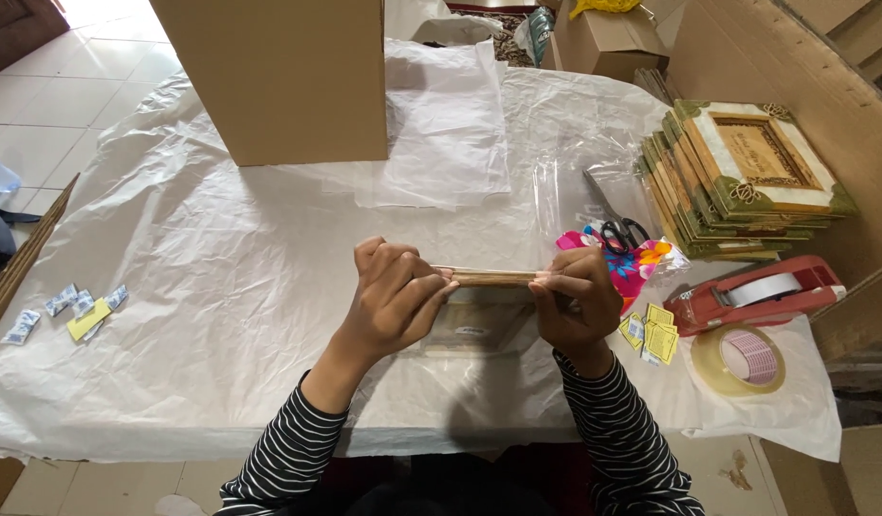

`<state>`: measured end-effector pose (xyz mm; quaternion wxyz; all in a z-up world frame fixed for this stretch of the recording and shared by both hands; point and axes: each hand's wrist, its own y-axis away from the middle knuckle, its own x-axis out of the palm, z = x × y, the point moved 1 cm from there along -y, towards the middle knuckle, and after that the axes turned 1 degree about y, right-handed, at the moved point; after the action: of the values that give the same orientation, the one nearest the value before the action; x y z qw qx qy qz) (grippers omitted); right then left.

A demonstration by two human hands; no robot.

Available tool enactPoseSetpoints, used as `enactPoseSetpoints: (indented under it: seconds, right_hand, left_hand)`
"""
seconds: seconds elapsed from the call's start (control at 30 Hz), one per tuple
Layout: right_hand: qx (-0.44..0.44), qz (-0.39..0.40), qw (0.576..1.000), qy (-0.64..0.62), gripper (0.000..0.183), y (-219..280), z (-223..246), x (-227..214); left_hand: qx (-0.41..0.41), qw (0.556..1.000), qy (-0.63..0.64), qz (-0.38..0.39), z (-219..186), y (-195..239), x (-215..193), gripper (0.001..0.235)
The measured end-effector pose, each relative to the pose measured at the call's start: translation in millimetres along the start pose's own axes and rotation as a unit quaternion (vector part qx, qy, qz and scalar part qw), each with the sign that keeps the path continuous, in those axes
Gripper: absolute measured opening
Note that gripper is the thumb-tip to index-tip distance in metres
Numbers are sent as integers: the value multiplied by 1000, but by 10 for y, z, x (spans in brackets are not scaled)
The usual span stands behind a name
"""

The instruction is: A person packages a picture frame by sliding it into a plastic sleeve and applying several small adhesive labels to the back.

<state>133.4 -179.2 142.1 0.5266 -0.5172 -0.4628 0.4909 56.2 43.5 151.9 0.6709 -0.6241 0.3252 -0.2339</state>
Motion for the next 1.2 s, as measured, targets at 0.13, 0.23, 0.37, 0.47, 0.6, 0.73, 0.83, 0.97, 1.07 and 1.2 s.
enactPoseSetpoints:
  seconds: [0.13,0.23,0.37,0.47,0.6,0.73,0.83,0.97,1.07,1.2]
  right_hand:
    - [-17,-3,1000,17,23,16,-17,14]
    - [3,0,1000,2,22,-36,38,11]
    - [51,18,998,-22,23,-131,149,3]
    - [82,40,995,-28,21,-168,187,-24]
    - [158,75,984,-25,19,-231,295,-91]
    - [184,92,979,-10,19,-318,404,-112]
    - [212,103,972,5,18,-351,459,-123]
    - [239,114,964,21,16,-381,479,-127]
    - [252,115,961,24,12,-409,492,-121]
    - [270,126,954,25,10,-441,504,-121]
  left_hand:
    - [-3,1000,-2,-9,-27,15,-5,9]
    - [-27,1000,-1,8,-98,-41,-54,7]
    - [-88,995,-11,36,-255,-193,-156,6]
    - [-125,991,-12,48,-331,-240,-196,4]
    - [-165,985,-19,46,-406,-223,-170,5]
    - [-165,983,-39,64,-488,-304,-179,9]
    - [-161,982,-61,71,-526,-302,-162,13]
    - [-138,981,-103,88,-531,-253,-106,18]
    - [-131,980,-118,95,-519,-217,-82,20]
    - [-115,978,-141,105,-524,-185,-81,19]
